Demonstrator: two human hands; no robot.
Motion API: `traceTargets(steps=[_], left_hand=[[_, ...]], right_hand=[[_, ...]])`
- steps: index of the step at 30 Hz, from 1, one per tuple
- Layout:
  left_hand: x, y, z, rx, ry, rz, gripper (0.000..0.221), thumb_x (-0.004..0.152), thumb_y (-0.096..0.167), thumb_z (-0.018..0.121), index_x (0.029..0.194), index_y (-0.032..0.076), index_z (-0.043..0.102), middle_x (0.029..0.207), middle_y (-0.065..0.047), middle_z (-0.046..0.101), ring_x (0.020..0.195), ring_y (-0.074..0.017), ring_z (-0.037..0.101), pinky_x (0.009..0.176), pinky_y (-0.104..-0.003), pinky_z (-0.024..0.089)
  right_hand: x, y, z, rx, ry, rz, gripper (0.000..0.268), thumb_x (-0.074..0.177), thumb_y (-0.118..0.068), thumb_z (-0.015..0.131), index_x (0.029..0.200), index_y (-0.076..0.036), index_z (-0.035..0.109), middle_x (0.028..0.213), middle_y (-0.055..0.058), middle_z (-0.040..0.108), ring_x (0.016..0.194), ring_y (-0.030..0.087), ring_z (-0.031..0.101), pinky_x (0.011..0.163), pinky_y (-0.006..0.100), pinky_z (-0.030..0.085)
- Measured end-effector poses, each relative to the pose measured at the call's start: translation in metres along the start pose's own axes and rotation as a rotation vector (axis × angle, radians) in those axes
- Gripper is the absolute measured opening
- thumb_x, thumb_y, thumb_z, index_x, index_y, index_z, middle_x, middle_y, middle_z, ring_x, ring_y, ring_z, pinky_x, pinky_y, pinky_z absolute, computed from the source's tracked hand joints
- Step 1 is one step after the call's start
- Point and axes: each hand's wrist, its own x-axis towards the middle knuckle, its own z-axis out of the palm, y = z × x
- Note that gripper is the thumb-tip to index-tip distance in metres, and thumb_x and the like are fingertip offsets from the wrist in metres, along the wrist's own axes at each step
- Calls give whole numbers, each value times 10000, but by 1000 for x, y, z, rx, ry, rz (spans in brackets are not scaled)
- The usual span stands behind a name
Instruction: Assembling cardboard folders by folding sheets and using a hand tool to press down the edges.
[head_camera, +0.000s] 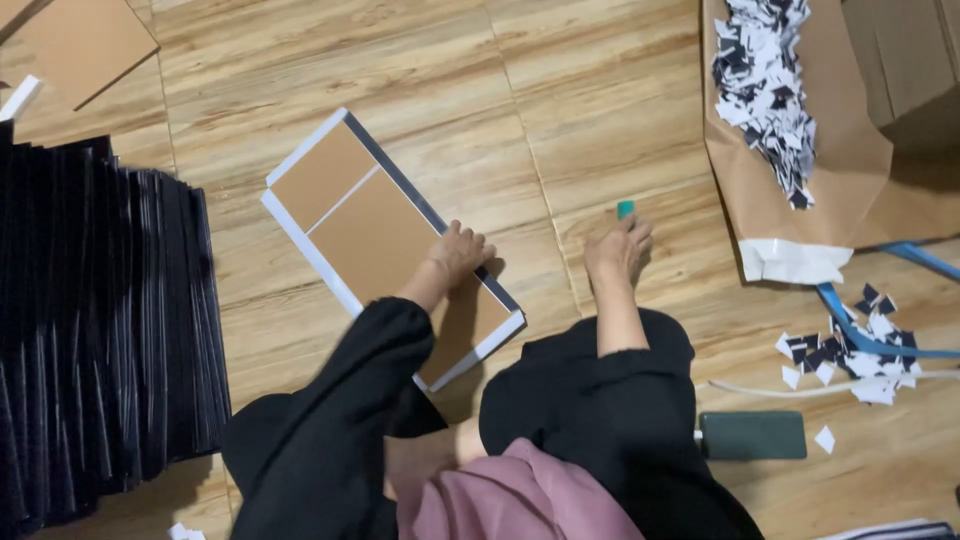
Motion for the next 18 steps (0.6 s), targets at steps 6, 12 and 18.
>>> traceTargets(steps=[6,12,18], left_hand=[[-38,-50,-17,127,155,82,117,735,147,603,704,241,666,752,39,635,706,-189,625,643,-399,449],[-183,-93,-150,169,618,-36,50,727,240,659,691,219,631,691,40,582,665,-172,625,575,-311,502],[-279,-132,-192,-578,1013,-130,165,914,-82,745,940,-109,584,713,-103,508,536,-186,407,489,-285,347]], right_hand=[[8,11,13,135,87,-24,572,758,-203,652,1264,-27,450,1316,144,121,1219,421,267,1043,529,241],[28,44,34,575,266,-198,450,766,-256,724,1137,-72,550,1224,136,262,1160,374,395,1007,375,315],[-9,19,-5,1057,-286,-148,596,795,-509,434,1197,-77,512,1175,62,544,1033,166,502,824,282,382]])
